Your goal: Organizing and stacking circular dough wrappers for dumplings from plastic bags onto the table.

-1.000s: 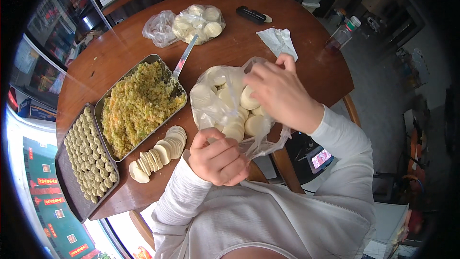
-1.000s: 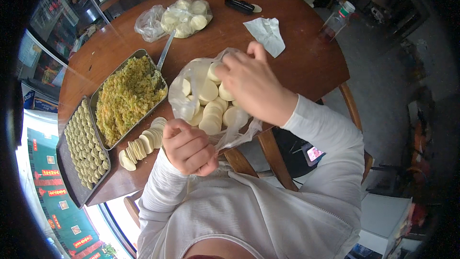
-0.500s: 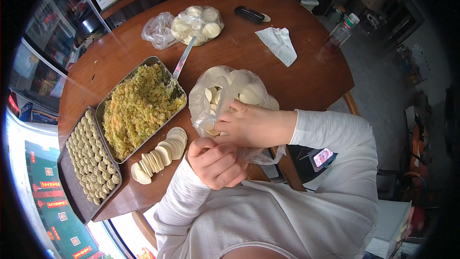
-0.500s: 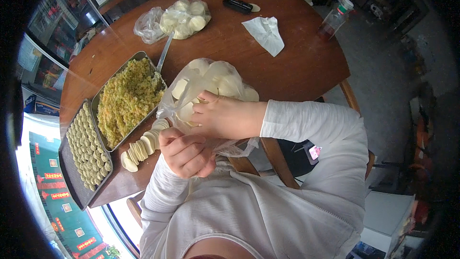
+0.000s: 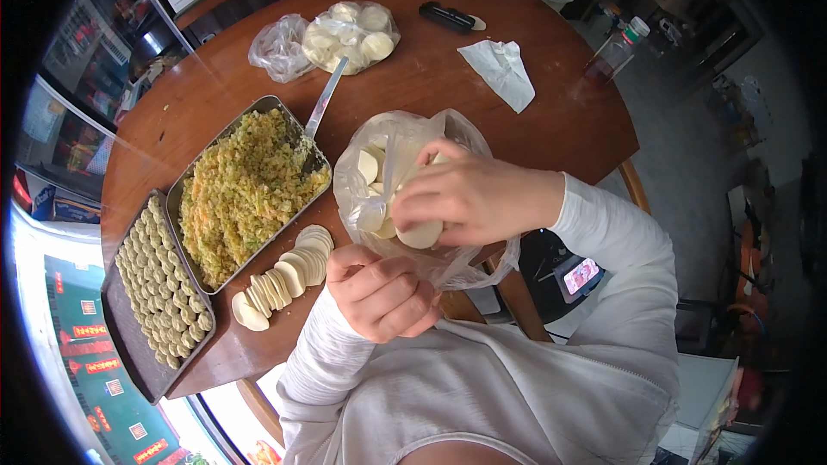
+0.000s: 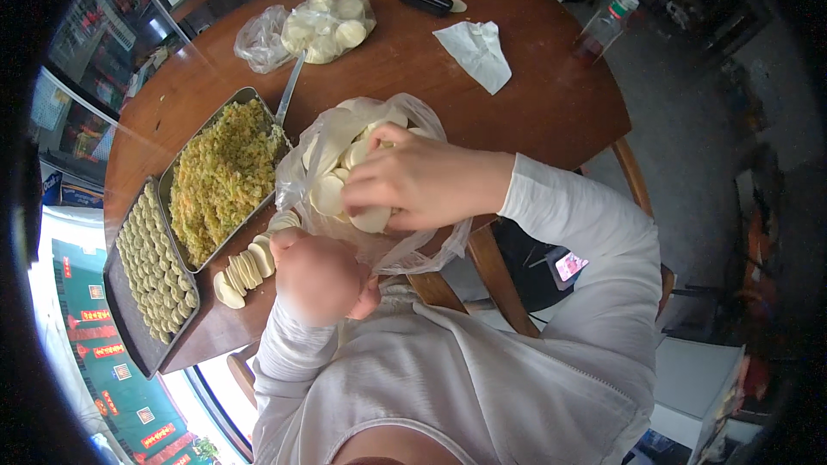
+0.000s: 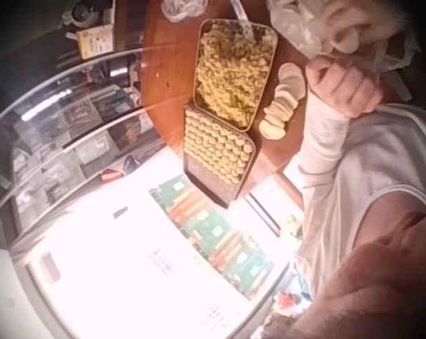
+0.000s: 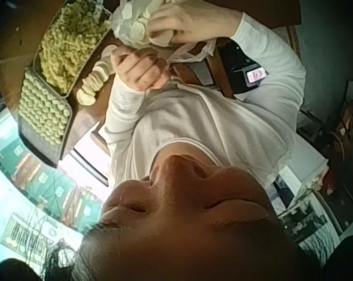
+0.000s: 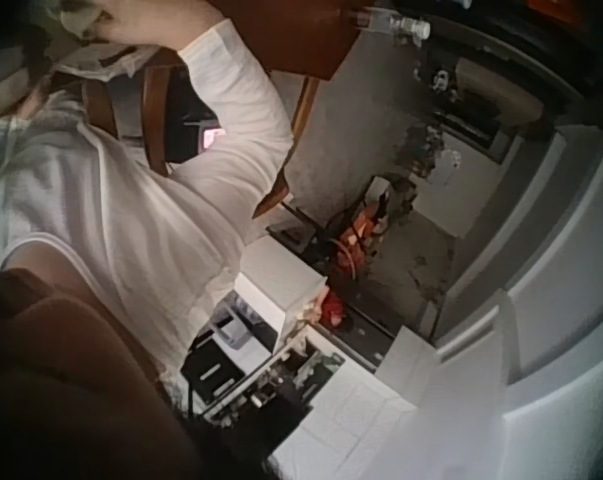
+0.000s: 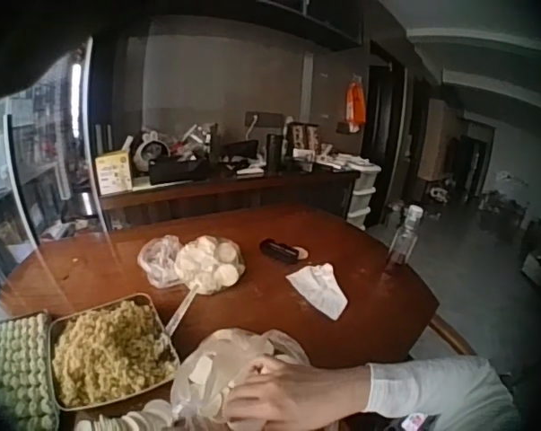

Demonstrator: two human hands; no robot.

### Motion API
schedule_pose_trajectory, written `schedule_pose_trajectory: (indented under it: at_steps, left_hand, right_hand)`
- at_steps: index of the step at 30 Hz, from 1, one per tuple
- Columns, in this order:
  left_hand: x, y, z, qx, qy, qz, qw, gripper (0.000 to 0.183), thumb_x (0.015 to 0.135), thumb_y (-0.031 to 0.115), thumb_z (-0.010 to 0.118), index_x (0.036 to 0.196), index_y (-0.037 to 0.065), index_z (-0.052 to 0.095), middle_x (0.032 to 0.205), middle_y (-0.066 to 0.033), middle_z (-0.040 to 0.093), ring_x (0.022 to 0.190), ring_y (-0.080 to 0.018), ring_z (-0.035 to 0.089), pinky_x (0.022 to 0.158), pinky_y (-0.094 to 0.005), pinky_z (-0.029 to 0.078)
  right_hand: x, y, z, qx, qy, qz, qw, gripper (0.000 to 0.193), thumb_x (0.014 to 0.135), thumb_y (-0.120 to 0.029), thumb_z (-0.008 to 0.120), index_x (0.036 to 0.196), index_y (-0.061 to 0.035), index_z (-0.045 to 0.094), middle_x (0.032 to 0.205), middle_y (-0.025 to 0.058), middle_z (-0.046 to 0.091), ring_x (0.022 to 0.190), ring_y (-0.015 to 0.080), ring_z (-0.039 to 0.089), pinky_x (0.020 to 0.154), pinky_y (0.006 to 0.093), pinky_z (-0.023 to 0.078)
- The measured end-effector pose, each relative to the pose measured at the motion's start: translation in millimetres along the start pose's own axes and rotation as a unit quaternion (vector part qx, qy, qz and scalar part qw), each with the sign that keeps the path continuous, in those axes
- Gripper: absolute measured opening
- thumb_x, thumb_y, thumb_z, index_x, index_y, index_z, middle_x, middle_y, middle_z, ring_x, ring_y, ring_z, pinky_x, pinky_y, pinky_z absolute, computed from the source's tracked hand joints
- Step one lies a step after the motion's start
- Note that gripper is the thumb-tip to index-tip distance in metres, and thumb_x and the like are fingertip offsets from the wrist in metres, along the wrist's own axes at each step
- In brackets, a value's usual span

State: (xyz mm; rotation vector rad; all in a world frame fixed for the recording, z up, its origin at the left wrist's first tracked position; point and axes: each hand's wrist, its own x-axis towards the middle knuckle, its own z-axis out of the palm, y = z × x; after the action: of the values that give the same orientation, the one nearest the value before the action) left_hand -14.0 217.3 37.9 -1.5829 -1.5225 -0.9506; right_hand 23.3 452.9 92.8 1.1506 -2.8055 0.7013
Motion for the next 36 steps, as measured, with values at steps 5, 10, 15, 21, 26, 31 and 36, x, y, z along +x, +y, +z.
schedule_pose_trajectory:
  at_steps: [5,10,15,21,26,31,36]
  left_hand:
    - [2,0,-3,-0.003,-0.017,-0.015,1.000,0.007,0.072,0.018,0.071,0.072,0.015,0.064,0.068,0.0034,0.063,0.074,-0.0155,0.068,0.076,-0.0383,0.041]
    - [3,2,-3,-0.004,-0.010,-0.016,1.000,0.006,0.071,0.017,0.070,0.072,0.016,0.064,0.067,0.0035,0.062,0.074,-0.0158,0.067,0.076,-0.0382,0.040]
    - [1,4,-2,-0.010,-0.014,-0.026,1.000,0.007,0.071,0.017,0.070,0.072,0.016,0.064,0.067,0.0031,0.062,0.074,-0.0165,0.067,0.076,-0.0385,0.041]
    - [11,4,-3,-0.007,-0.009,-0.031,0.999,0.007,0.072,0.018,0.073,0.073,0.016,0.066,0.068,0.0046,0.061,0.074,-0.0153,0.066,0.076,-0.0361,0.043]
    - [21,5,6,0.026,0.130,-0.115,0.984,0.033,0.070,0.016,0.087,0.100,0.014,0.074,0.117,-0.0100,0.067,0.104,-0.0300,0.064,0.087,-0.0395,0.045]
    - [68,-11,3,0.180,0.106,-0.256,0.944,0.061,0.074,0.016,0.091,0.130,0.006,0.070,0.131,-0.0193,0.058,0.119,-0.0394,0.057,0.100,-0.0459,0.046]
    - [63,-35,-38,0.266,-0.082,-0.328,0.903,0.038,0.082,0.011,0.085,0.118,0.006,0.075,0.125,-0.0186,0.061,0.110,-0.0376,0.065,0.090,-0.0457,0.055]
  right_hand:
    - [6,22,-3,-0.179,0.058,0.071,0.980,0.035,0.085,-0.032,0.080,0.114,-0.0137,0.070,0.107,0.0063,0.071,0.114,0.0251,0.065,0.110,0.0502,0.038]
    - [-1,37,2,-0.239,0.050,0.080,0.966,0.040,0.087,-0.047,0.080,0.107,-0.0123,0.072,0.105,0.0076,0.072,0.112,0.0254,0.066,0.108,0.0491,0.038]
    - [-18,-7,-51,-0.009,0.004,0.083,0.996,0.047,0.087,-0.051,0.079,0.108,-0.0091,0.073,0.104,0.0072,0.073,0.108,0.0248,0.066,0.107,0.0461,0.036]
    - [-66,-65,-55,-0.114,-0.079,0.136,0.981,0.029,0.087,-0.034,0.082,0.105,-0.0122,0.074,0.101,0.0030,0.069,0.107,0.0206,0.062,0.104,0.0438,0.036]
    - [-86,-80,-79,-0.131,0.000,0.182,0.974,0.009,0.090,-0.017,0.076,0.094,-0.0099,0.073,0.102,0.0043,0.063,0.105,0.0219,0.061,0.101,0.0425,0.040]
    - [-85,-90,-109,-0.072,0.090,0.185,0.976,0.010,0.090,-0.012,0.076,0.095,-0.0049,0.071,0.105,0.0060,0.060,0.106,0.0267,0.058,0.097,0.0396,0.045]
    - [-78,-78,-129,-0.028,0.037,0.179,0.983,0.011,0.099,-0.015,0.073,0.103,-0.0046,0.070,0.080,0.0023,0.059,0.069,0.0123,0.057,0.061,0.0326,0.045]
